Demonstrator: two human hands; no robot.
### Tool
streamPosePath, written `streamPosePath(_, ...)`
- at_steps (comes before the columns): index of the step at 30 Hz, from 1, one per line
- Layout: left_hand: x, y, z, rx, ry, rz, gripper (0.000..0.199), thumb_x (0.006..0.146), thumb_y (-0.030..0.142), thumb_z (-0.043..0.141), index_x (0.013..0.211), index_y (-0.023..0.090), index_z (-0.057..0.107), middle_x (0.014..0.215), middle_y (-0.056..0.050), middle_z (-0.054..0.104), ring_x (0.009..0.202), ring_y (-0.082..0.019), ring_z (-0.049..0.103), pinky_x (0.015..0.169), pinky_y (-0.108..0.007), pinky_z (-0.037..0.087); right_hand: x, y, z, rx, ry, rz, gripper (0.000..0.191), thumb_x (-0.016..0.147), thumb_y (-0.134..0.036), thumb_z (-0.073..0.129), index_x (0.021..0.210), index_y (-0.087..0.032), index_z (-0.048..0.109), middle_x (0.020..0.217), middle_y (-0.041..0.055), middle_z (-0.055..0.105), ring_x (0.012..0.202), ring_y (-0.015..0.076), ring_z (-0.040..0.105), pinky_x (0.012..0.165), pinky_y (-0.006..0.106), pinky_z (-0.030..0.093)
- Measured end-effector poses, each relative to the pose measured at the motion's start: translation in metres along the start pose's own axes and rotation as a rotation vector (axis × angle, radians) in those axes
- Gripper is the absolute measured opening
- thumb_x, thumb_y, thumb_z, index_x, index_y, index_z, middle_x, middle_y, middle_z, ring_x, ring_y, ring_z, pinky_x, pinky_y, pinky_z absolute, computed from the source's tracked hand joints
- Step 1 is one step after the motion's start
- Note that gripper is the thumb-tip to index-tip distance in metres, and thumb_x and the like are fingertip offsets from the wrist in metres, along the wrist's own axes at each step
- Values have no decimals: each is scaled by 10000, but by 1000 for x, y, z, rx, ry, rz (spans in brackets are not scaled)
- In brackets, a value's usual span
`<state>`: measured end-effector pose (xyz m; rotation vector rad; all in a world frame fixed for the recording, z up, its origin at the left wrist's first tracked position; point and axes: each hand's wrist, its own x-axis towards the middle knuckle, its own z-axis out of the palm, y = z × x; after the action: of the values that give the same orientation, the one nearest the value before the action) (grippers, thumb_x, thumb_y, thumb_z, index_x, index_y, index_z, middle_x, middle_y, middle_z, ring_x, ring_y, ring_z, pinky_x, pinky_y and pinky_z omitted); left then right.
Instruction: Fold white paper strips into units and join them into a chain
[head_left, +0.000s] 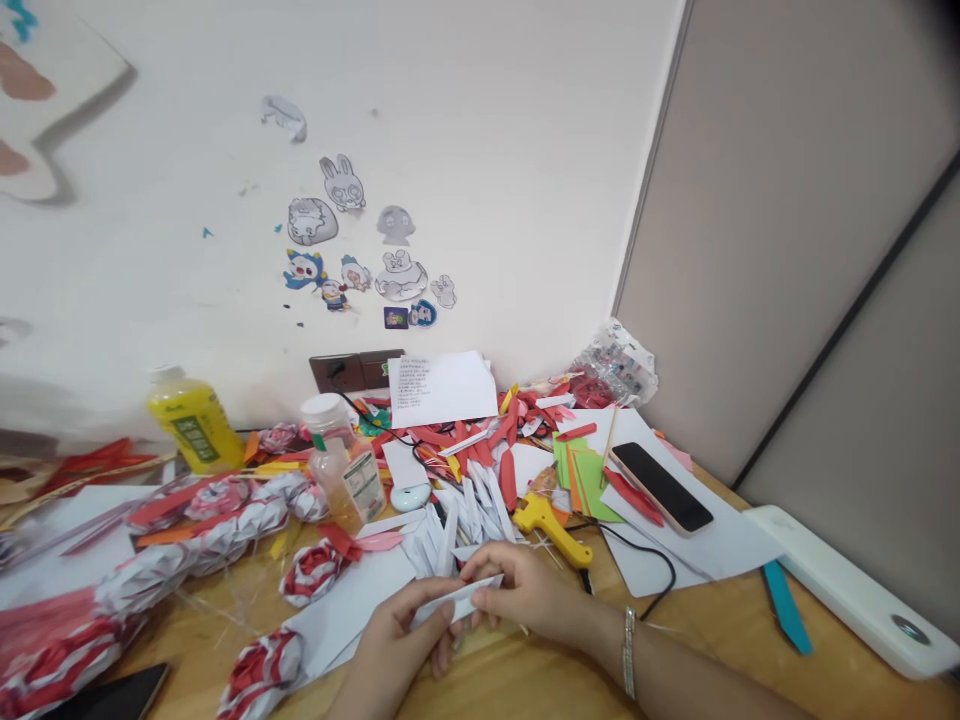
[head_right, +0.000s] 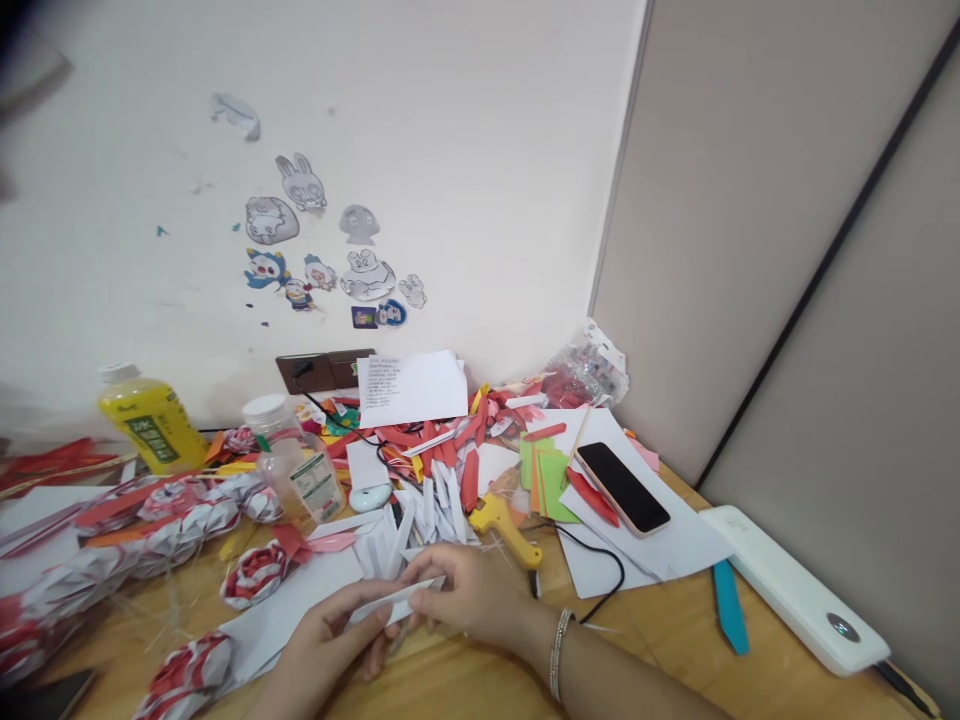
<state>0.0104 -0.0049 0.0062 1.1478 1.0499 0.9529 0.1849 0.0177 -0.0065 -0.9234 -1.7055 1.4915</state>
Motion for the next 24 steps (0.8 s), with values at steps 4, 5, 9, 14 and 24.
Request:
streamPosePath(4,-3,9,4,-40,1,-21,261,582,324,698,763,137,692,504,18,636,366,-92,503,397,-206,391,2,-2,1,149,-29,-7,198,755,-286,556,915,-170,536,639,-8,597,503,97,527,490,205,400)
streamPosePath(5,-5,11,5,-60,18,-21,254,596,305,692,789,140,691,517,18,642,388,-93,510,415,-205,399,2,-3,1,182,-26,-6,196,755,-287,557,909,-170,528,624,-12,595,488,93,520,480,201,394)
streamPosePath(9,-8,15,7,-160,92,-36,189,584,243,706,741,141,682,549,10,666,418,-89,514,432,-194,399,3,-4,1,197,17,-19,173,752,-295,567,858,-162,531,632,-11,594,490,86,516,493,201,388)
streamPosePath(14,-8,12,4,-254,109,-56,217,483,216,765,654,132,660,619,-27,709,444,-91,536,457,-193,408,1,-4,0,189,32,-32,194,726,-307,605,820,-146,553,708,10,603,562,94,532,557,220,403)
streamPosePath(24,2,3,3,-110,203,56,504,494,396,747,884,154,540,449,18,655,327,-101,504,363,-200,396,1,-6,3,157,-6,-39,248,723,-314,611,891,-152,527,692,-5,587,580,100,524,580,225,400)
